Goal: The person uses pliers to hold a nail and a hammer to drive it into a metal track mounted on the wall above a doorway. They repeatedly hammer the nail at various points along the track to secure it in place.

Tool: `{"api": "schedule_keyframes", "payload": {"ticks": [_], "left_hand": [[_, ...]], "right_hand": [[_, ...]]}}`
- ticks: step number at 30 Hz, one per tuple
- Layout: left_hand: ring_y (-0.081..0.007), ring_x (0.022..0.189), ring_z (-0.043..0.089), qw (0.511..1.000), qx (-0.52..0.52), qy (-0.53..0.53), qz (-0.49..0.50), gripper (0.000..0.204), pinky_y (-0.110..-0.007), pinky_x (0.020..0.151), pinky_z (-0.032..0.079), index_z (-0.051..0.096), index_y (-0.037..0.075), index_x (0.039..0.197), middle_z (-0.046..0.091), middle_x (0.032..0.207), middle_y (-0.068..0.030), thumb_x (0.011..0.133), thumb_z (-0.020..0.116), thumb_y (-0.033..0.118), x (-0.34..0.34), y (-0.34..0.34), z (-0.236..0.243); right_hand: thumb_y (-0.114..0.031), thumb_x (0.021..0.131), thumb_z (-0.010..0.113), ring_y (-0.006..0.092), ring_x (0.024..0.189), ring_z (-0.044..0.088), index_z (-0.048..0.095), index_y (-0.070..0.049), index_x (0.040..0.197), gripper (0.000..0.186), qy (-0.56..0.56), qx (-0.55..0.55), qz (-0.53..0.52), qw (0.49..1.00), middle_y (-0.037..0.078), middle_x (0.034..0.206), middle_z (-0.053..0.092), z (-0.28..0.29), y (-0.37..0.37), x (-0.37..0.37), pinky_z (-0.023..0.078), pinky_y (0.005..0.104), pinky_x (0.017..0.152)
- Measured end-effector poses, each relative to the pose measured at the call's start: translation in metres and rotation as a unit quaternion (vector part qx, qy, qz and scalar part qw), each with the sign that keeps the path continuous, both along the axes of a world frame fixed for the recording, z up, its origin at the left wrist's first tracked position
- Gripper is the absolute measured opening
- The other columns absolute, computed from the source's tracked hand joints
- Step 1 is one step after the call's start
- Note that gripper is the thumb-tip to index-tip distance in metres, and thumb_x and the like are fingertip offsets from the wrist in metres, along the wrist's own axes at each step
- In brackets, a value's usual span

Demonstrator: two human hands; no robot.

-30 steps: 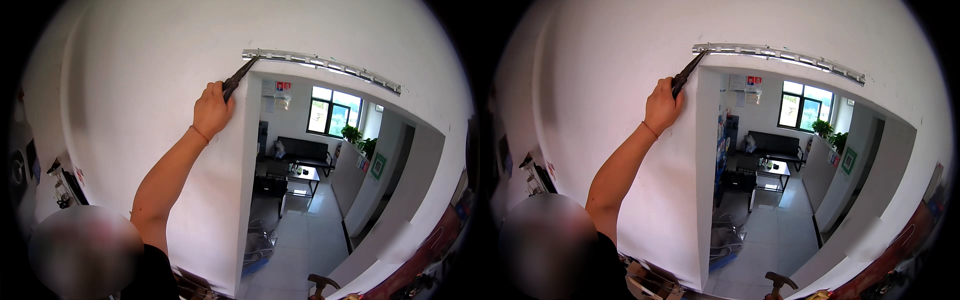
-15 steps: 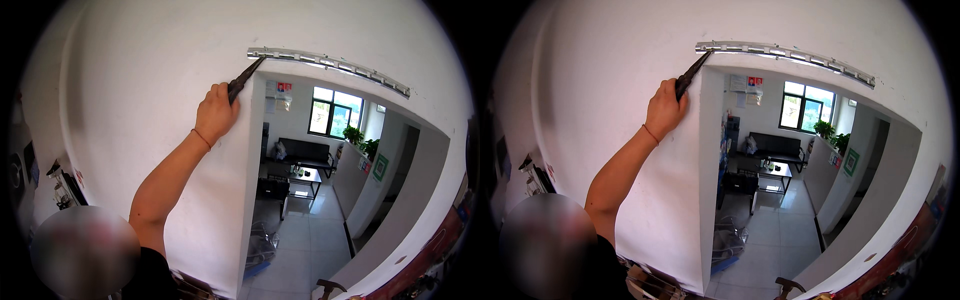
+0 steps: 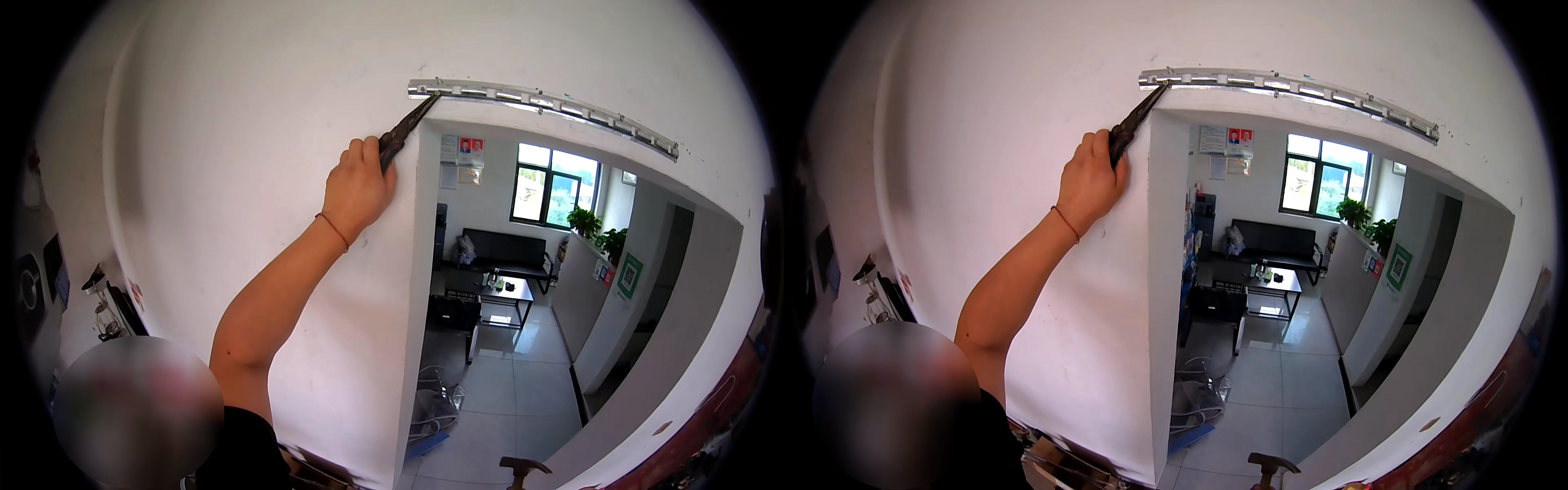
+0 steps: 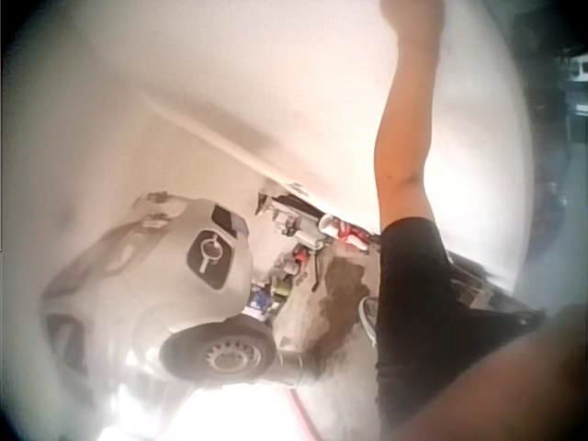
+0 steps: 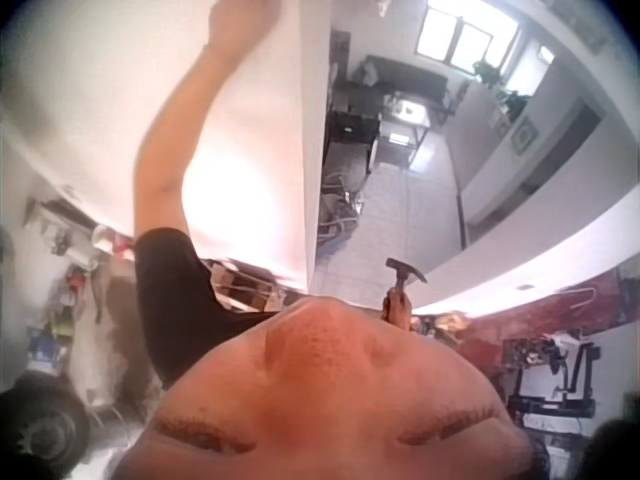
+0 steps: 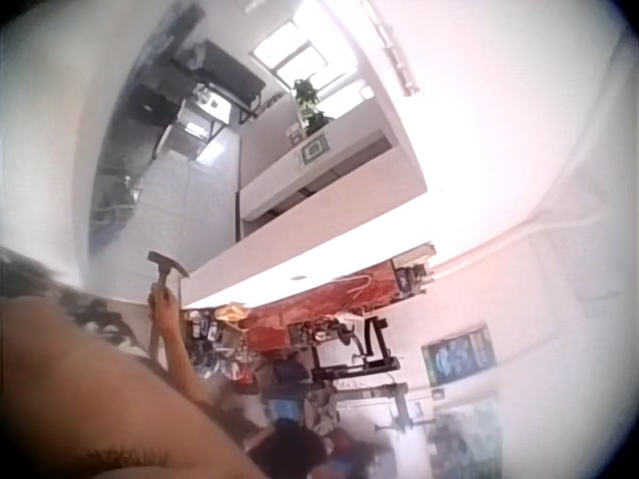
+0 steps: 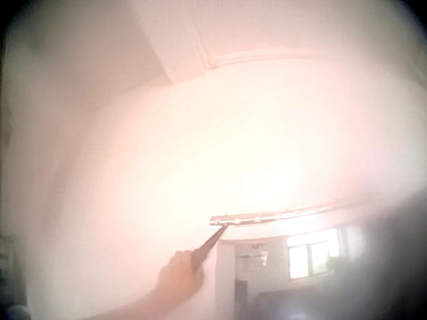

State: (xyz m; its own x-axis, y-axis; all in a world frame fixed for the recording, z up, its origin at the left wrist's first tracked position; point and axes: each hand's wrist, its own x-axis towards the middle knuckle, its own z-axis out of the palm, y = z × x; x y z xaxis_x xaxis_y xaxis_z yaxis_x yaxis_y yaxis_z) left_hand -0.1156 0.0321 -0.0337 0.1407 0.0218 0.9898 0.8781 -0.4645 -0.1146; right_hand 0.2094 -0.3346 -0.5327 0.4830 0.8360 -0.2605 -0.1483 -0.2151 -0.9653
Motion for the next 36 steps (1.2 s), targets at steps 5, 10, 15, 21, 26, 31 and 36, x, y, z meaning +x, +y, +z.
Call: {"api": "schedule_keyframes", "payload": {"ticks": [5, 10, 15, 21, 26, 31, 36], "left_hand": [[-0.0347, 0.083, 0.062, 1.000, 0.001, -0.012, 0.001, 0.033, -0.046, 0.066, 0.056, 0.053, -0.001, 0.118, 0.056, 0.098, -0.0164, 0.094, 0.064, 0.019, 0.002, 0.000, -0.004], [-0.0347, 0.084, 0.062, 1.000, 0.007, -0.011, 0.006, 0.033, -0.046, 0.066, 0.056, 0.053, 0.000, 0.117, 0.056, 0.099, -0.0166, 0.093, 0.064, 0.020, -0.001, 0.003, 0.000], [-0.0344, 0.084, 0.063, 1.000, 0.004, -0.015, 0.001, 0.035, -0.045, 0.066, 0.056, 0.053, 0.000, 0.118, 0.057, 0.099, -0.0167, 0.092, 0.065, 0.020, 0.005, 0.003, 0.001], [-0.0340, 0.083, 0.063, 1.000, 0.003, 0.001, 0.016, 0.037, -0.044, 0.064, 0.056, 0.052, -0.001, 0.119, 0.057, 0.099, -0.0162, 0.090, 0.066, 0.018, 0.010, 0.008, -0.002], [-0.0330, 0.081, 0.063, 1.000, 0.019, -0.005, 0.006, 0.034, -0.044, 0.063, 0.057, 0.052, 0.000, 0.114, 0.056, 0.098, -0.0156, 0.089, 0.066, 0.018, -0.007, 0.006, 0.000], [-0.0351, 0.085, 0.063, 1.000, -0.026, -0.004, -0.002, 0.035, -0.046, 0.068, 0.056, 0.051, 0.000, 0.116, 0.057, 0.099, -0.0170, 0.090, 0.067, 0.018, 0.000, 0.000, 0.003], [-0.0350, 0.085, 0.064, 1.000, -0.028, -0.008, -0.005, 0.034, -0.046, 0.069, 0.056, 0.051, 0.001, 0.114, 0.057, 0.099, -0.0170, 0.090, 0.067, 0.018, -0.001, -0.001, 0.002]], "right_hand": [[-0.038, 0.100, 0.060, 0.0089, 0.045, 0.042, 0.055, -0.014, 0.082, 0.030, -0.043, 0.032, 0.049, 0.997, -0.003, 0.057, 0.047, -0.025, 0.019, 0.022, 0.033, 0.0265, 0.039], [-0.032, 0.101, 0.059, 0.0121, 0.046, 0.048, 0.059, -0.011, 0.085, 0.027, -0.044, 0.041, 0.061, 0.996, -0.001, 0.057, 0.050, 0.104, 0.066, 0.020, 0.040, 0.0286, 0.042], [-0.019, 0.102, 0.059, 0.0100, 0.048, 0.050, 0.057, -0.004, 0.100, 0.015, -0.042, 0.115, 0.126, 0.984, 0.003, 0.068, 0.055, 0.179, 0.113, 0.027, 0.041, 0.0271, 0.040], [-0.034, 0.109, 0.051, 0.0088, 0.048, 0.050, 0.056, -0.004, 0.103, 0.031, -0.354, 0.386, 0.127, 0.843, 0.001, 0.066, 0.054, 0.332, 0.162, -0.021, 0.041, 0.0253, 0.044], [-0.024, 0.108, 0.053, 0.0191, 0.051, 0.054, 0.056, -0.002, 0.100, 0.024, -0.520, 0.530, 0.013, 0.670, 0.008, 0.061, 0.051, 0.469, 0.187, -0.072, 0.040, 0.0347, 0.051], [-0.034, 0.107, 0.053, 0.0353, 0.058, 0.063, 0.056, -0.004, 0.101, 0.031, -0.584, 0.514, -0.064, 0.625, 0.015, 0.066, 0.061, 0.510, 0.213, -0.084, 0.047, 0.0445, 0.056], [-0.038, 0.107, 0.051, 0.0411, 0.063, 0.066, 0.055, -0.004, 0.104, 0.035, -0.622, 0.474, -0.068, 0.620, 0.018, 0.069, 0.065, 0.537, 0.239, -0.093, 0.049, 0.0495, 0.057]]}}
